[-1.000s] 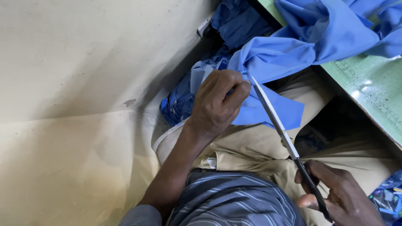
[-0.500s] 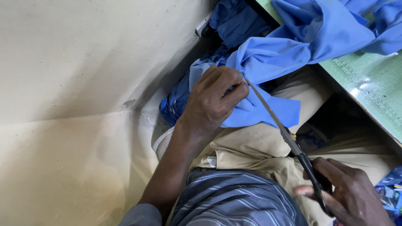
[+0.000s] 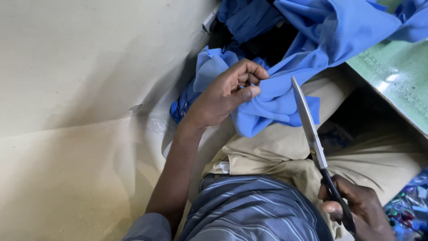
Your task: Trimming loose threads and excess fabric from a blue garment using tailor scissors
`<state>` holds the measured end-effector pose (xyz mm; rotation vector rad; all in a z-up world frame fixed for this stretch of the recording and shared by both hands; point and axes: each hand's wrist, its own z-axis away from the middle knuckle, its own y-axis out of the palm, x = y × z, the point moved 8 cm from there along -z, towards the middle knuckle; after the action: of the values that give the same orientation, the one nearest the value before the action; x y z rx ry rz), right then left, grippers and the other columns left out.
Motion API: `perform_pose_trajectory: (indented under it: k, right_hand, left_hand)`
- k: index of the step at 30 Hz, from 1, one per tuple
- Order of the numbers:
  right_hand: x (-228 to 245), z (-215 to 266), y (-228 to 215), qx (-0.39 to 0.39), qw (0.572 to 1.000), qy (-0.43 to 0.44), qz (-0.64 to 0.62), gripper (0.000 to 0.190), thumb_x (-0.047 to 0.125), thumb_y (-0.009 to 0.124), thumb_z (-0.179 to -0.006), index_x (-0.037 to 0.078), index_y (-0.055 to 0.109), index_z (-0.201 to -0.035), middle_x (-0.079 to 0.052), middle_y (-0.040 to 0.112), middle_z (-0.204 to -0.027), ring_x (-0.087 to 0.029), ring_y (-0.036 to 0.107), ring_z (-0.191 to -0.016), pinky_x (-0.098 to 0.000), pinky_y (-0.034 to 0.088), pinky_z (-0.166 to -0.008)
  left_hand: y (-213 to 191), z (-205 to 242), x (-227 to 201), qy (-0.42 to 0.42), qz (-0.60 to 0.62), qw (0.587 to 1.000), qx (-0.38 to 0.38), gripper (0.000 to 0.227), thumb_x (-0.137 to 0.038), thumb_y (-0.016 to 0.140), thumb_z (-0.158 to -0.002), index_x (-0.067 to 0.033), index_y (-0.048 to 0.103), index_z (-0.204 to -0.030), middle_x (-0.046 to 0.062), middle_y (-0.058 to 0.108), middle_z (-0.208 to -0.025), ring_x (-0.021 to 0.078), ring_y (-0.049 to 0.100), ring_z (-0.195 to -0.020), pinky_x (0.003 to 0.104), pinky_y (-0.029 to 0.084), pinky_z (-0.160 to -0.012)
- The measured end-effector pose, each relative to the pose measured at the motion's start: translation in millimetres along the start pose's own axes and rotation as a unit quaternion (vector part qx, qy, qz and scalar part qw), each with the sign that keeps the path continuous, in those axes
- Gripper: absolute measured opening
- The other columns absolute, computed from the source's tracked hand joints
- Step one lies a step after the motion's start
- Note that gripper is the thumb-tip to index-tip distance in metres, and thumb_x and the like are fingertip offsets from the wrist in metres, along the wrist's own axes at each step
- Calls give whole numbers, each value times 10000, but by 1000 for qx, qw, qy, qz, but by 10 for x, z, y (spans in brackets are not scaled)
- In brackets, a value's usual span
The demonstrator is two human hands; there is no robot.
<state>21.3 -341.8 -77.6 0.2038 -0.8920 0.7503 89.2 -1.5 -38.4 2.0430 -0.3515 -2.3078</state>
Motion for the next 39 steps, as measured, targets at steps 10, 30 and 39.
perform_pose_trajectory:
  k: [10, 30, 39]
  right_hand:
    - [-81, 205, 243, -44, 997, -48, -32, 567, 613, 688, -785, 49, 725, -823, -40, 639, -511, -123, 561, -465, -271, 420, -459]
    - [470, 55, 605, 76, 991, -63, -95, 862, 861, 602, -734, 35, 720, -949, -65, 649, -652, -149, 543, -578, -308, 384, -525]
    - [411, 47, 547, 45, 994, -65, -75, 805, 795, 647, -729, 9, 721, -885, -65, 629, -580, -140, 495, -513, -308, 349, -472]
  left_hand:
    - [384, -266, -417, 146, -408, 900, -45, 125, -203, 714, -958, -88, 690, -913, 34, 688, -773, 210, 660, -681, 372, 415, -626]
    - [711, -20, -612, 369, -563, 728, -132, 316, 222, 734, -869, -25, 571, -978, 72, 426, -908, 194, 512, -750, 290, 545, -656]
    - [686, 44, -616, 376, -551, 734, -129, 228, 161, 712, -961, -23, 578, -975, 67, 404, -901, 186, 478, -725, 305, 552, -673]
